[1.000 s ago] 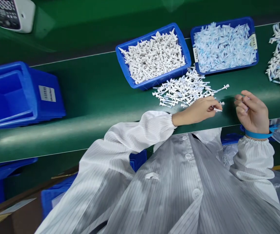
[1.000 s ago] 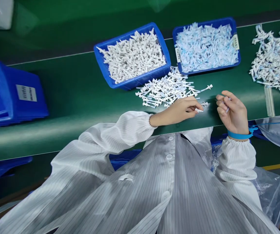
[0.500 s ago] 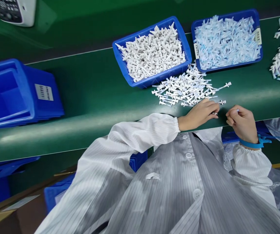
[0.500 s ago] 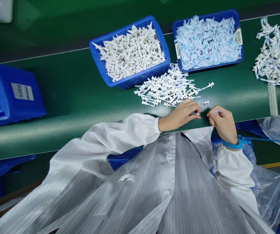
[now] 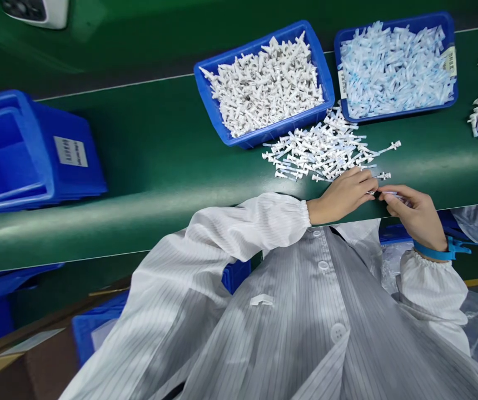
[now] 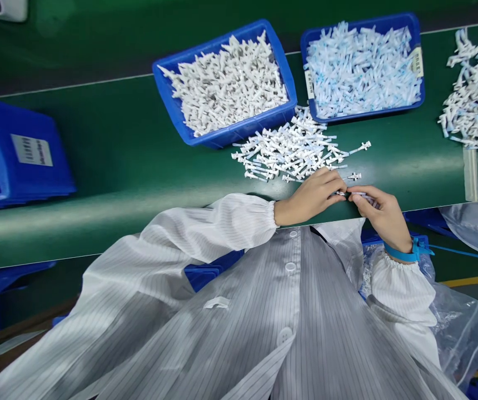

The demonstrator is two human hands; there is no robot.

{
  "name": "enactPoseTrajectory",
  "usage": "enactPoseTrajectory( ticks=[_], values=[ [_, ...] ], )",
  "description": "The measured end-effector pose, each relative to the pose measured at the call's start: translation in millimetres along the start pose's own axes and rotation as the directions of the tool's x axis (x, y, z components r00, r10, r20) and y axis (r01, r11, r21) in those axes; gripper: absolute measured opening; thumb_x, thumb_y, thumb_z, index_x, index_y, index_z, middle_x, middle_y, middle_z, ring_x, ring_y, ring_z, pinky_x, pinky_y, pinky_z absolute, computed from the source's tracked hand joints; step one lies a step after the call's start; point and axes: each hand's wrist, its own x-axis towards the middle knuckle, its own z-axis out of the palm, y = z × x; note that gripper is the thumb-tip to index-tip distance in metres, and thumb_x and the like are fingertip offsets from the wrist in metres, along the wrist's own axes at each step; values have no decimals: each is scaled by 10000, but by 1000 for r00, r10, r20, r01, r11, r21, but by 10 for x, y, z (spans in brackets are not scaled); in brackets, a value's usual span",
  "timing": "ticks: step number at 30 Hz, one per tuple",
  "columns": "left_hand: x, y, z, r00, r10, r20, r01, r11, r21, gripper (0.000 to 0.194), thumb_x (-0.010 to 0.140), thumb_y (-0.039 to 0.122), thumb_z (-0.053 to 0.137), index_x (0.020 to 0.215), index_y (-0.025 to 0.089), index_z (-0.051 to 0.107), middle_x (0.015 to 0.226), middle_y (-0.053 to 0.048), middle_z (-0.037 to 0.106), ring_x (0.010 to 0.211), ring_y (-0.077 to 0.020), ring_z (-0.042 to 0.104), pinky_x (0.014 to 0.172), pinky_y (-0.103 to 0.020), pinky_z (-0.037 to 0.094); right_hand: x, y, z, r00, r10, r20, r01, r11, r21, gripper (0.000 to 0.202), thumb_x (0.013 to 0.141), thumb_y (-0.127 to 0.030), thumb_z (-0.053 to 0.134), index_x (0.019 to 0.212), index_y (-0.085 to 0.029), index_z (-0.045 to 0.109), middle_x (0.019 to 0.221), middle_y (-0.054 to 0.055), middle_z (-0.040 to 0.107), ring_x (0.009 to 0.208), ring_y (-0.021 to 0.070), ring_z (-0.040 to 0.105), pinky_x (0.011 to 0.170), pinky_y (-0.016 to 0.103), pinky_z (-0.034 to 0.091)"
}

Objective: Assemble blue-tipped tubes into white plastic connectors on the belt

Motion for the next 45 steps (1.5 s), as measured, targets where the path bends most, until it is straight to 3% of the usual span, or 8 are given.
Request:
enactPoseTrajectory(
  ticks=[8,16,26,45],
  values=[
    [4,27,-17,1000,-22,12,22,1000,17,218,1018,276,487,1148,140,597,1110,-109,614,1084,-223,508,919,-330,416,7,54,95,999,-45,27,44,998,34,331,928,-509,642,1071,-211,672,762,18,641,518,106,423,477,263,356],
    [-2,22,12,999,-27,-40,28,999,21,181,1023,267,472,1044,148,607,1041,-95,598,1015,-210,501,879,-326,426,20,110,125,987,-145,-71,135,983,-126,231,910,-443,683,959,-218,673,782,20,699,558,139,523,532,280,418],
    [24,27,11,999,-44,-18,44,999,13,185,995,307,532,1013,138,605,1024,-98,616,1039,-220,521,875,-326,424,36,8,169,931,-353,-97,284,863,-417,194,940,-398,650,879,-228,724,773,26,680,598,164,523,617,318,416],
    [43,-16,62,997,-16,-75,17,1000,9,176,997,277,553,964,134,651,931,-72,643,997,-210,562,809,-313,421,80,84,188,830,-555,-59,464,744,-481,129,978,-317,636,890,-236,685,796,4,698,593,149,559,572,296,414]
  ],
)
